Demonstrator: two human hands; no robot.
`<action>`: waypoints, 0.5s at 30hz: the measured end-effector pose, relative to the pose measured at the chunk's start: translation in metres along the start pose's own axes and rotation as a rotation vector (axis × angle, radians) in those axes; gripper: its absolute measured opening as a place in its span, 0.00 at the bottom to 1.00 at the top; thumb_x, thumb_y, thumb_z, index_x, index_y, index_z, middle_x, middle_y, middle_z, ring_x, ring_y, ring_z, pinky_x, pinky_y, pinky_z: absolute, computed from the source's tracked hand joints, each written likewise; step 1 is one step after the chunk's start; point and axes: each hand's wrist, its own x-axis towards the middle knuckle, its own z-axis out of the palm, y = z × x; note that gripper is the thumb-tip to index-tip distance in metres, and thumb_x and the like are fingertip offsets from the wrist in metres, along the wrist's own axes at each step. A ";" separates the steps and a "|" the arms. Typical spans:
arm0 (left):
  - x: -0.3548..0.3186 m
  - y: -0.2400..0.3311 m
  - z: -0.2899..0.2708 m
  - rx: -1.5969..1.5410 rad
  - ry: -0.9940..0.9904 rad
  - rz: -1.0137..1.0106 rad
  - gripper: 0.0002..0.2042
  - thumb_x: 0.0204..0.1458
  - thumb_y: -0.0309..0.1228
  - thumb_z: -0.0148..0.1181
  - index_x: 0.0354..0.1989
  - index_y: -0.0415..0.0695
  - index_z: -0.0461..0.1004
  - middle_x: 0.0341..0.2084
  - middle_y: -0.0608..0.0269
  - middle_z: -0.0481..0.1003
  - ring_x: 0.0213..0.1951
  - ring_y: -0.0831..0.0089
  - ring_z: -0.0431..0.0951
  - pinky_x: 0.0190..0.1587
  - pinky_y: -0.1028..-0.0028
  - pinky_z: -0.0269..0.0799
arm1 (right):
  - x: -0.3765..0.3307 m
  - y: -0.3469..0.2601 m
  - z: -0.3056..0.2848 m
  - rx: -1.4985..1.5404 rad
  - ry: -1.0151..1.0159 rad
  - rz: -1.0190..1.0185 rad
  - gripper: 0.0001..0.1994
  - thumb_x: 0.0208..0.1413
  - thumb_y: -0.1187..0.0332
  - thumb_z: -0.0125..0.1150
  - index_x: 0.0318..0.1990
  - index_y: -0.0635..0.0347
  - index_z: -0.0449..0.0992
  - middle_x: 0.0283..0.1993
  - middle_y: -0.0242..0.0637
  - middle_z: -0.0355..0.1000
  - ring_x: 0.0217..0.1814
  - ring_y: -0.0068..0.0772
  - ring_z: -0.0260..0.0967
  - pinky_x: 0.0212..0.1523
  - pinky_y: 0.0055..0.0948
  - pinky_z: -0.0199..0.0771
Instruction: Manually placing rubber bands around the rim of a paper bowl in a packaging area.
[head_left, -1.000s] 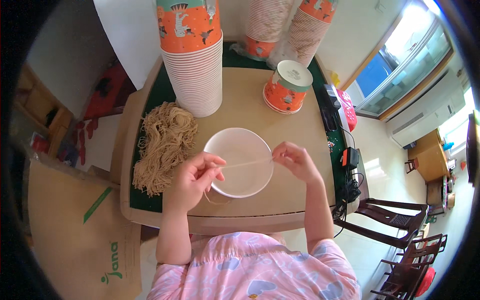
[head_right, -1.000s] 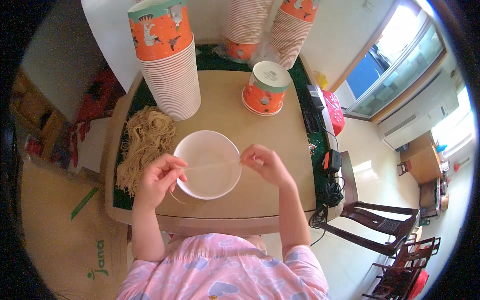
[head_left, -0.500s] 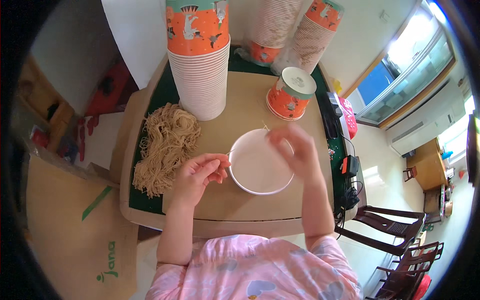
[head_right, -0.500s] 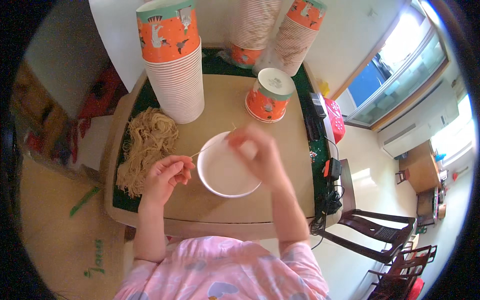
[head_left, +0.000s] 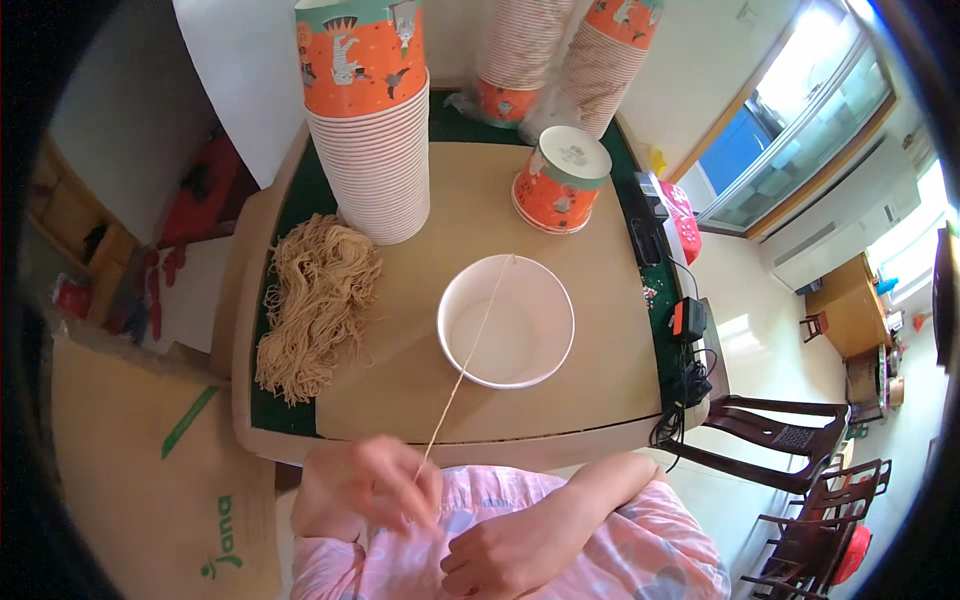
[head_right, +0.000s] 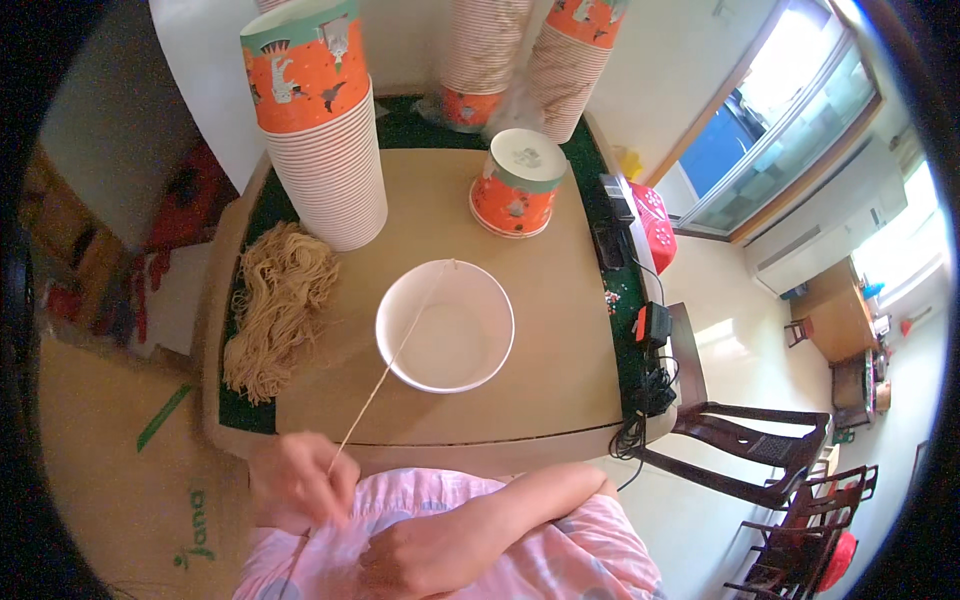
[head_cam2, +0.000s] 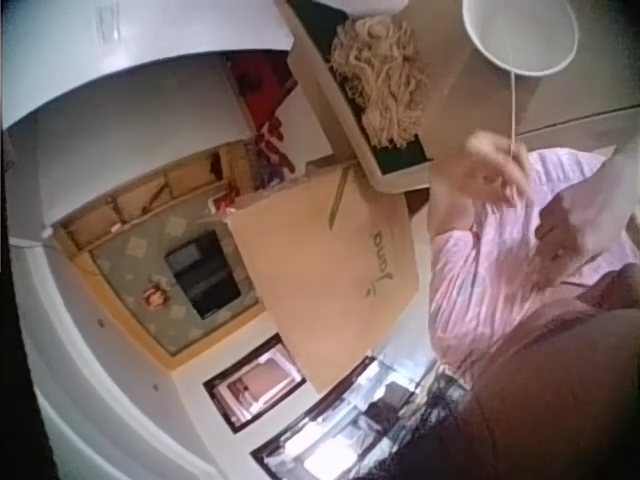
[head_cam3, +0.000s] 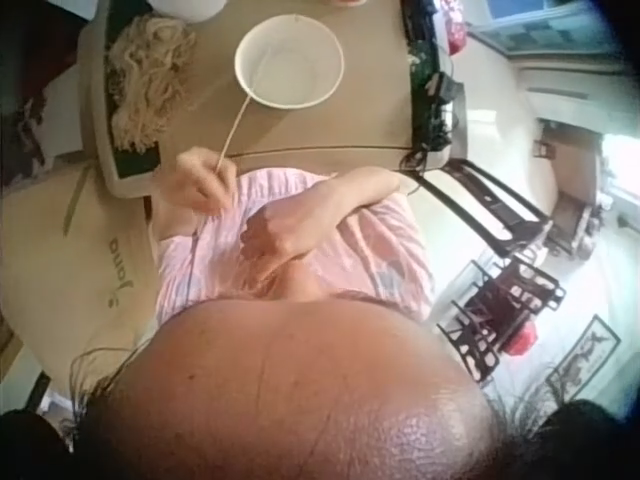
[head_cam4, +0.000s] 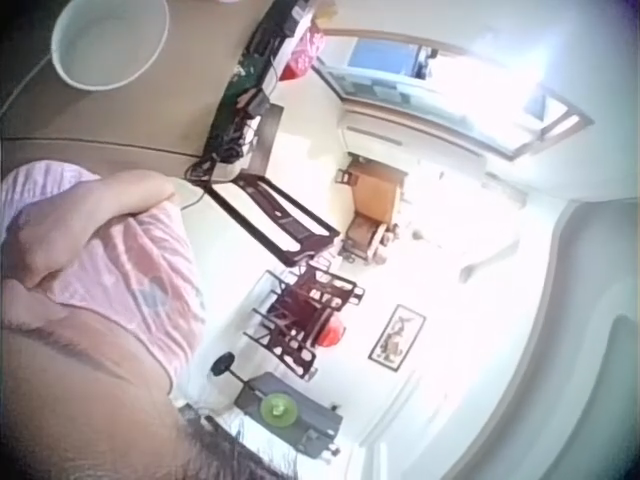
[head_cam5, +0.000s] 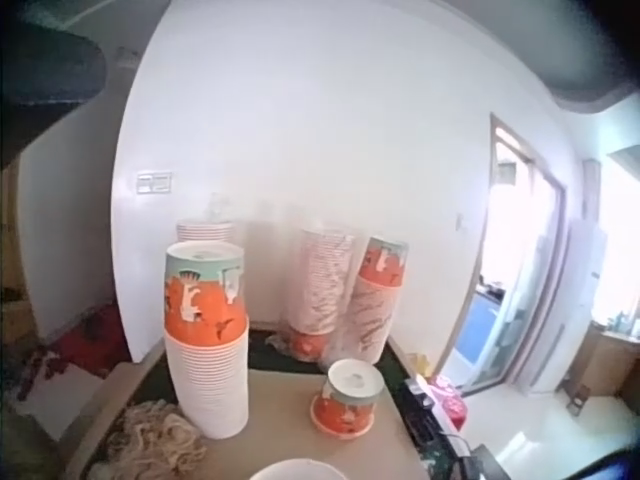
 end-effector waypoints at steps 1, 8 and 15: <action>-0.001 0.008 0.003 0.020 -0.218 -0.040 0.13 0.49 0.19 0.61 0.43 0.42 0.79 0.32 0.59 0.75 0.28 0.74 0.75 0.27 0.74 0.67 | -0.001 0.000 0.001 -0.002 0.000 0.003 0.11 0.55 0.66 0.50 0.40 0.61 0.74 0.33 0.42 0.68 0.35 0.44 0.67 0.34 0.41 0.67; 0.008 0.024 0.035 0.451 -0.643 0.277 0.07 0.51 0.29 0.57 0.38 0.44 0.75 0.23 0.63 0.68 0.23 0.67 0.73 0.20 0.71 0.66 | 0.003 -0.015 0.001 -0.214 0.036 0.098 0.16 0.48 0.61 0.53 0.40 0.62 0.73 0.29 0.38 0.67 0.33 0.40 0.66 0.32 0.37 0.65; 0.006 0.035 0.038 0.536 -0.614 0.267 0.07 0.47 0.28 0.53 0.34 0.44 0.74 0.21 0.63 0.68 0.19 0.69 0.72 0.18 0.72 0.64 | 0.018 -0.030 0.002 -0.482 -0.137 0.310 0.16 0.48 0.63 0.52 0.42 0.65 0.72 0.33 0.40 0.69 0.35 0.38 0.68 0.33 0.38 0.66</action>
